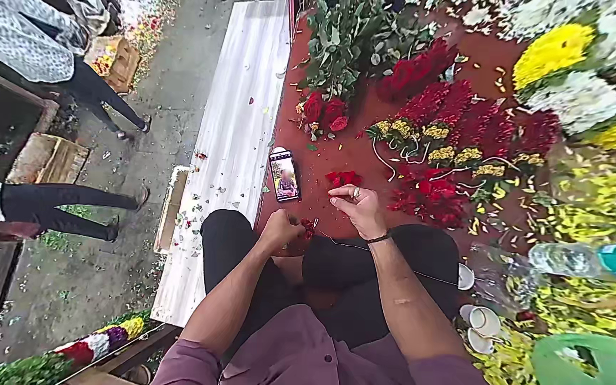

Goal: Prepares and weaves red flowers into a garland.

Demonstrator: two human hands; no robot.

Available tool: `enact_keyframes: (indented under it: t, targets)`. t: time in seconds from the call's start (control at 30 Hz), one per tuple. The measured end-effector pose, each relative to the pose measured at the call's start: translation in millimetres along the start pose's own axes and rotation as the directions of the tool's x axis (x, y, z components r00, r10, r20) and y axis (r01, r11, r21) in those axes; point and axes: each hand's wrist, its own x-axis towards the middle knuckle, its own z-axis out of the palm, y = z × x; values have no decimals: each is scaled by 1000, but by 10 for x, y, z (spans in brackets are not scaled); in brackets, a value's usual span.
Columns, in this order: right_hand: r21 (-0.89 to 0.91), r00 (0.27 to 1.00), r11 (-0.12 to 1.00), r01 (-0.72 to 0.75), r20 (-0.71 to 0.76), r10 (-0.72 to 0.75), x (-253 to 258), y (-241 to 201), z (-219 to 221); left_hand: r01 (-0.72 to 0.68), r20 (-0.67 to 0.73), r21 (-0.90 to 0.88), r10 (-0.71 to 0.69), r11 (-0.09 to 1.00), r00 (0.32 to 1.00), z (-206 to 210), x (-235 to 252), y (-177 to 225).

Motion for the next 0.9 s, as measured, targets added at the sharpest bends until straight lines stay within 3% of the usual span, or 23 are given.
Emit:
enact_keyframes:
  t: [0.23,0.4,0.63,0.9]
  targets:
    - [12,987,999,-50,-154,51,-232,-382,214,-14,-43,-23,13,1000,999,-10,-13,-41]
    - [245,960,935,-257,-44,276,-544,-396,416,-76,-66,-78,71,994,995,13,-1,-83]
    - [43,921,920,-389,-2,389,-438,-74,476,-187,54,-136,196,973,979,30,-27,-20]
    - [-123,908,902,-415,4,418,-418,23,431,-236,38,-116,242,965,970,41,3,-50]
